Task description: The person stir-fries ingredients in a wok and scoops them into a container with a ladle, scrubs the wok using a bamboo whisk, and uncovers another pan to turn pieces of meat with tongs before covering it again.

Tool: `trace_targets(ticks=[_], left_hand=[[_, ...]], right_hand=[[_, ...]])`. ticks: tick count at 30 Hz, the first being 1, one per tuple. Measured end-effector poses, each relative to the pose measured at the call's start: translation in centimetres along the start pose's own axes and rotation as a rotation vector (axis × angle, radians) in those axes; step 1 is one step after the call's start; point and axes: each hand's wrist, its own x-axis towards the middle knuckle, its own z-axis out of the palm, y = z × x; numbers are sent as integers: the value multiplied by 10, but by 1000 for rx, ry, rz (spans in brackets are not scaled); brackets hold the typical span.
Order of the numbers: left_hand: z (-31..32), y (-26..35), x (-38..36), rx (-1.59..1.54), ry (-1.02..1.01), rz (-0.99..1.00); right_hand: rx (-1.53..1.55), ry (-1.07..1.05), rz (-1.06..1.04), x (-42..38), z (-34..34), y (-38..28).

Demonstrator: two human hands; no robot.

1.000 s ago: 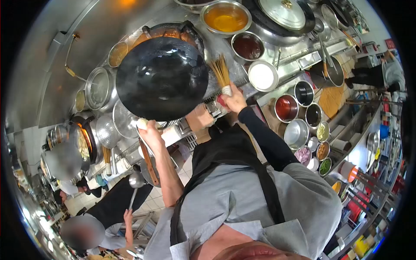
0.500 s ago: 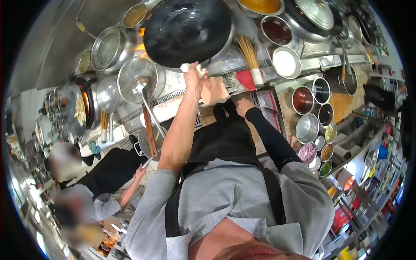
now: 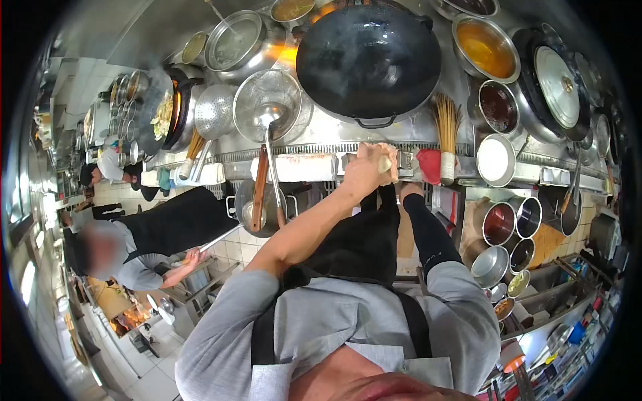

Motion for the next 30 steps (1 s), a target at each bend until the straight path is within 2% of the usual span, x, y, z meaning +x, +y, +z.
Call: trace_targets(ticks=[2, 5, 6, 7, 8, 9, 10, 11, 12, 13, 15, 16, 17, 18, 19, 21, 22, 24, 25, 27, 29, 30], left_hand=[[-12, -18, -26, -204, 93, 22], [-19, -66, -76, -248, -75, -132], [-6, -96, -98, -246, -153, -153], [11, -123, -116, -285, -294, -182], [30, -147, -139, -288, -298, -147], [14, -138, -145, -404, -492, -384], [6, -130, -149, -477, -561, -479], [5, -125, -150, -553, -630, -573], [21, -124, -152, -633, -603, -591], [48, -128, -151, -710, -580, -602], [83, -126, -133, -840, -494, -580], [96, -115, -120, -901, -439, -550], [112, -103, -108, -963, -393, -519], [137, -98, -95, -1042, -402, -575], [122, -83, -82, -1199, -547, -587], [109, -63, -69, -1254, -650, -574], [109, -63, -66, -1170, -668, -494], [109, -71, -63, -1008, -670, -348], [102, -73, -64, -1016, -663, -317], [79, -78, -74, -1029, -642, -271], [59, -84, -82, -1101, -633, -270], [50, -87, -86, -1134, -628, -273]], right_hand=[[54, -41, 116, 14, 37, 4], [2, 381, -24, 51, 75, 23], [-26, 0, 5, 75, 86, 26], [238, 338, -147, 53, 51, 10], [286, 268, -188, 43, 43, -7], [335, 196, -226, 35, 36, -25], [729, -8, -260, 17, 29, -41], [1227, -236, -208, -2, 21, -58], [1585, -432, -81, -21, 12, -76], [1734, -373, -31, -56, 1, -99], [1513, -286, -32, -54, 51, -115], [1544, -270, -31, -68, 46, -117], [1579, -246, -29, -83, 34, -118], [1476, -159, -34, -99, 11, -117], [1368, -88, -39, -118, -20, -116], [1132, -85, -54, -150, -86, -99], [1048, -60, -48, -137, -81, -92], [884, 85, -306, -146, -83, -73], [849, 105, -340, -161, -102, -65], [954, 133, -271, -200, -151, -39], [1166, 296, -184, -234, -199, 5], [1372, 432, -252, -242, -217, 37]])
